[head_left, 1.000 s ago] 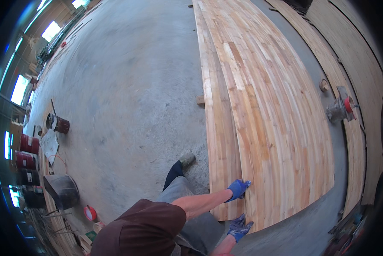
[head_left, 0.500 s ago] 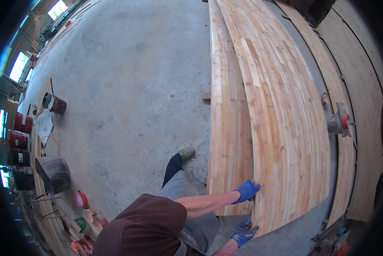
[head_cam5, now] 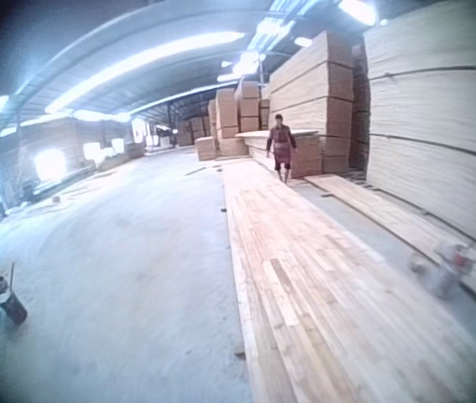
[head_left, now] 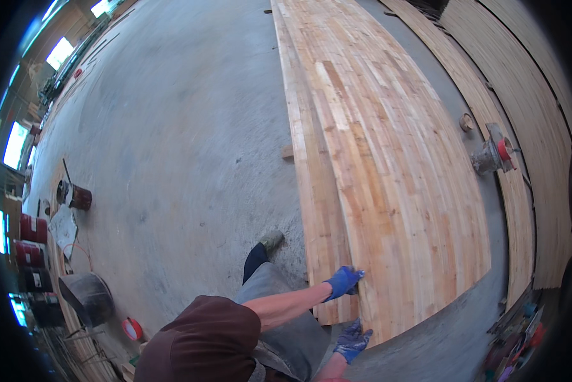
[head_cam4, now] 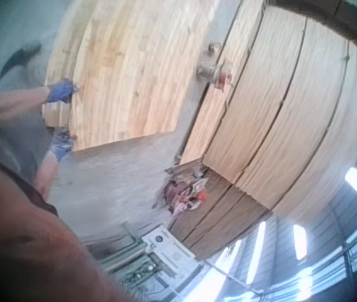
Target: The person assembles a large wooden panel by placing long planks onto a metal frame and securing them with a hammer. They also use a tape measure to check dimensions and move the completed panel to the floor.
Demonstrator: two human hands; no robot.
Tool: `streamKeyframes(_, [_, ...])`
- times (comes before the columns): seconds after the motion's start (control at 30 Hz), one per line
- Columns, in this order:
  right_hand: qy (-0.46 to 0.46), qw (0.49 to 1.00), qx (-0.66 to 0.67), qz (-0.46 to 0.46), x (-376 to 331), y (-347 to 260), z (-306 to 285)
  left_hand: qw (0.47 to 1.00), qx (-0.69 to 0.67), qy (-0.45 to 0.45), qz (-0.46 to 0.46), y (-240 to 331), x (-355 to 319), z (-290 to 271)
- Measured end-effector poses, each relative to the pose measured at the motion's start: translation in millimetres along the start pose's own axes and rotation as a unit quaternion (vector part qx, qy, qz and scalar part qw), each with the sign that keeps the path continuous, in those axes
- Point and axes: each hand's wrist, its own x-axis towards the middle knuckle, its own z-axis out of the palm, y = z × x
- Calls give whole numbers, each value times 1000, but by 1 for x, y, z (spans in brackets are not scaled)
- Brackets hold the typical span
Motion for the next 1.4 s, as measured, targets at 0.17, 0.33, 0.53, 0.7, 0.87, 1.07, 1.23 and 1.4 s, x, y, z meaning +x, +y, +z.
streamKeyframes(0.17, [-95, 995, 5, 17, -2, 41, -35, 997, 25, -27, -70, -14, 17, -40])
streamKeyframes(0.33, [7, 985, 147, 86, 31, 59, -17, 991, -34, -32, -122, -18, 45, -68])
streamKeyframes(0.53, [30, 988, 93, 119, 89, 50, -5, 976, 39, 7, -215, 5, 113, -21])
streamKeyframes(0.7, [67, 986, 91, 125, 98, 49, 2, 971, 75, 48, -224, 0, 133, -39])
streamKeyframes(0.87, [86, 990, 107, 19, 100, 58, 13, 974, 103, 14, -200, -9, 145, -62])
streamKeyframes(1.07, [59, 995, 28, -82, 115, 71, -25, 979, 118, 24, -164, -6, 124, -34])
streamKeyframes(1.23, [17, 996, 53, -68, 79, 63, -8, 985, 93, 24, -143, -21, 125, -70])
streamKeyframes(1.4, [32, 998, 40, -21, 49, 99, -29, 979, 147, 60, -131, -22, 88, -99])
